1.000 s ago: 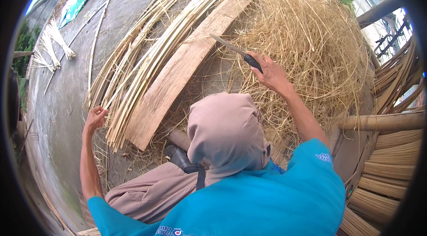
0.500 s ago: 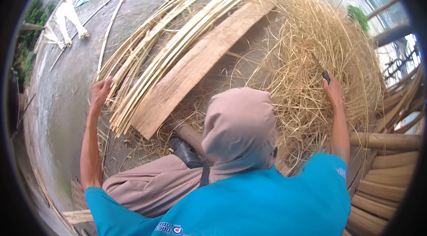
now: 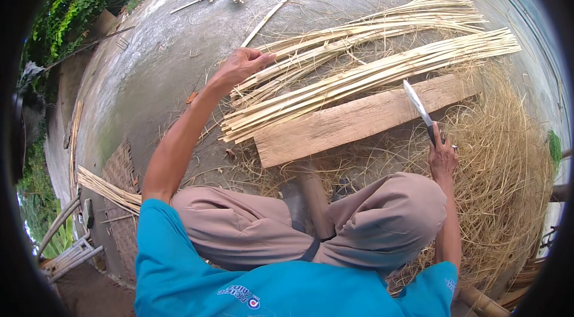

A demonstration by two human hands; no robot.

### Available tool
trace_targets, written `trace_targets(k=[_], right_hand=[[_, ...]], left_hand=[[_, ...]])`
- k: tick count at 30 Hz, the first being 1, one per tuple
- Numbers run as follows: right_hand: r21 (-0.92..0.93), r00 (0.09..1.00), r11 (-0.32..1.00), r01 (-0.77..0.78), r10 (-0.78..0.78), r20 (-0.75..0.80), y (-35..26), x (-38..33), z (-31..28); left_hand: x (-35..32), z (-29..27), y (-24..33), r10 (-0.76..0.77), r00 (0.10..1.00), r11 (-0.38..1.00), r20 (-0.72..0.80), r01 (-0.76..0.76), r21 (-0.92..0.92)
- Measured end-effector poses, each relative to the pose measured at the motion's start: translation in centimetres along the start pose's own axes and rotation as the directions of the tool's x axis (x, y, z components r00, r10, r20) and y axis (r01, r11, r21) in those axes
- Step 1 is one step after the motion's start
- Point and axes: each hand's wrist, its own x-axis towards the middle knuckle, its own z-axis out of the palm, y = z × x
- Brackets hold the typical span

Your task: The person sits on the ground and uses a knife to split long bamboo stalks into thin strips. They hold the stalks against a wooden board and repeatedly strike them with the knife to separate the fibers, then gather the resulting strips.

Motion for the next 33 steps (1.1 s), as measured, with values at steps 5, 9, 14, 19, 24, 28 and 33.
trace_targets(k=[5,9,14,19,24,28,33], right_hand=[[0.696,0.819,0.541,-0.472,0.562,0.118,7.1,3.8,12.3],[0.941,0.665,0.202,-0.271,0.746,0.032,7.8,-1.6,12.1],[0.949,0.819,0.297,-0.104,0.567,-0.088,8.5,-1.5,0.4],[0.874,0.642,0.445,0.195,0.615,-0.457,13.9,2.4,-9.8],[0.917,0.931,0.397,0.044,0.317,-0.182,5.8,0.5,-7.7],[0.655,0.992,0.749,-0.101,0.122,0.015,-3.7,-1.4,-0.1],[0.57,0.95,0.769,-0.289,0.158,0.269,-8.8,-0.9,8.0]], left_hand=[[-5.4,7.4,-4.1,-0.186,0.942,0.954,0.281,0.242,-0.18],[-11.3,15.9,-8.5,-0.172,0.926,0.933,0.337,0.262,-0.245],[-14.4,21.5,-12.1,-0.272,0.907,0.881,0.323,0.369,-0.297],[-13.7,20.6,-10.7,-0.297,0.87,0.849,0.394,0.43,-0.309],[-15.9,18.9,-10.8,-0.365,0.839,0.814,0.404,0.498,-0.299],[-17.1,18.9,-12.5,-0.339,0.806,0.818,0.486,0.507,-0.271],[-18.0,20.0,-13.0,-0.273,0.893,0.869,0.357,0.388,-0.306]])
